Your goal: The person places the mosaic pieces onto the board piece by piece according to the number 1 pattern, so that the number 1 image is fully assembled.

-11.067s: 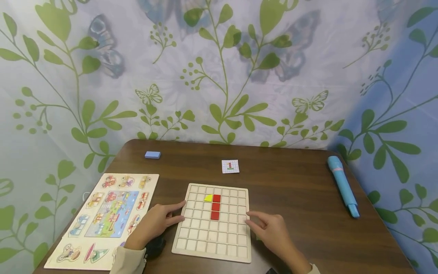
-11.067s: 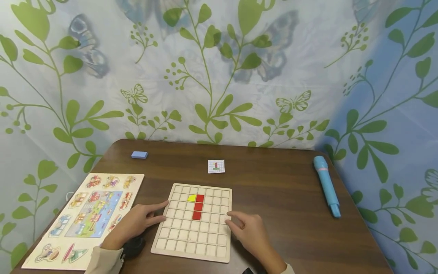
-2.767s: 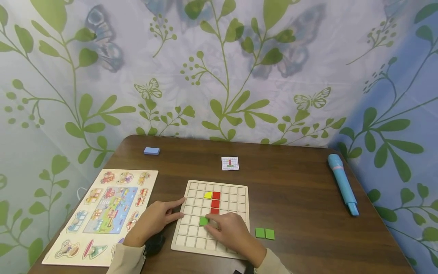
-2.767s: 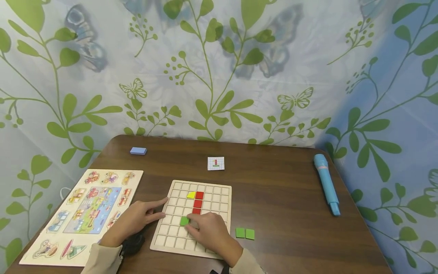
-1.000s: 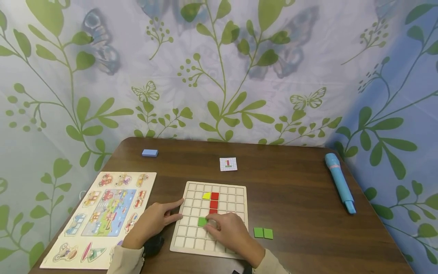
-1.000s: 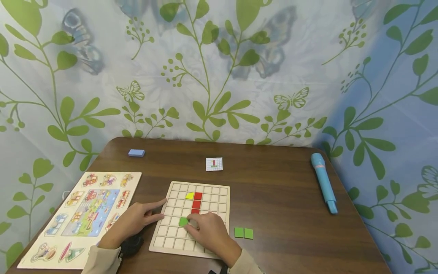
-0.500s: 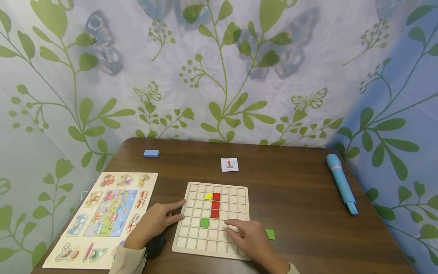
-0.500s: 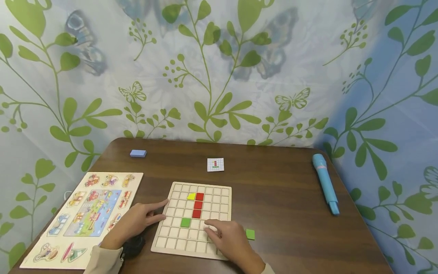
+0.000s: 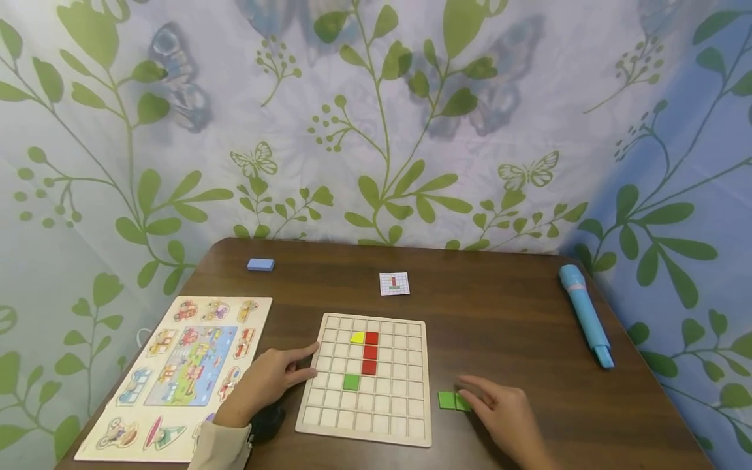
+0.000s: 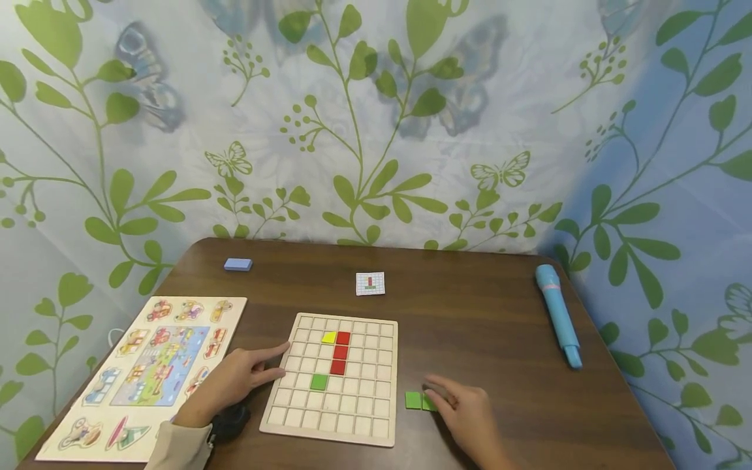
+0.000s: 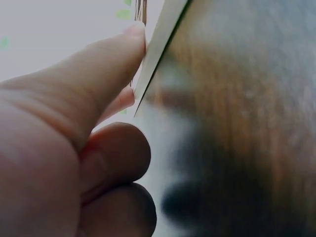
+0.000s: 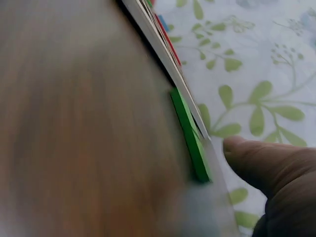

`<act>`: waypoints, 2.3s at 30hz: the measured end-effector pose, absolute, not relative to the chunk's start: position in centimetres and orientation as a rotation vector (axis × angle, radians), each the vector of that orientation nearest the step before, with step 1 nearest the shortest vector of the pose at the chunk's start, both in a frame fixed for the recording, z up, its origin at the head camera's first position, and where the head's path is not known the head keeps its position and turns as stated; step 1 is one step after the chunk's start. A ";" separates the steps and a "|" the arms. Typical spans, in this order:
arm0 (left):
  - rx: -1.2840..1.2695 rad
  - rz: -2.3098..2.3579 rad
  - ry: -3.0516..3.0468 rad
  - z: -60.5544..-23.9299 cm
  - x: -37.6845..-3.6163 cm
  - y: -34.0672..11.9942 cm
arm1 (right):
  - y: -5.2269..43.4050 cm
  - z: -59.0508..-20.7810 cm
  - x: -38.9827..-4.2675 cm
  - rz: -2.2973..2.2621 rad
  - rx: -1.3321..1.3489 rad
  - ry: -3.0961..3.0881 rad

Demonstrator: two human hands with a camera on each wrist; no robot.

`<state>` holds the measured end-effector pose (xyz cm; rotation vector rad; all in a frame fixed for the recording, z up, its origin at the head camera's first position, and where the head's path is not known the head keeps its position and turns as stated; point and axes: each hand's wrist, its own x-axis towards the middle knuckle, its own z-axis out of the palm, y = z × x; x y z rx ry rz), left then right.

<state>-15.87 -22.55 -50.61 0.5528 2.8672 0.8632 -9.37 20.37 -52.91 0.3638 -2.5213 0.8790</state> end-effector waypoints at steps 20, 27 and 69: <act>0.554 0.877 2.862 -51.2 -15.7 -22.4 | 22.2 -51.7 -8.2 0.960 -0.127 -3.092; 0.558 0.880 2.861 -50.8 -15.7 -22.4 | 22.2 -51.8 -8.1 0.962 -0.100 -3.075; 0.551 0.893 2.848 -51.0 -16.0 -22.6 | 21.0 -50.8 -8.3 0.966 -0.040 -2.892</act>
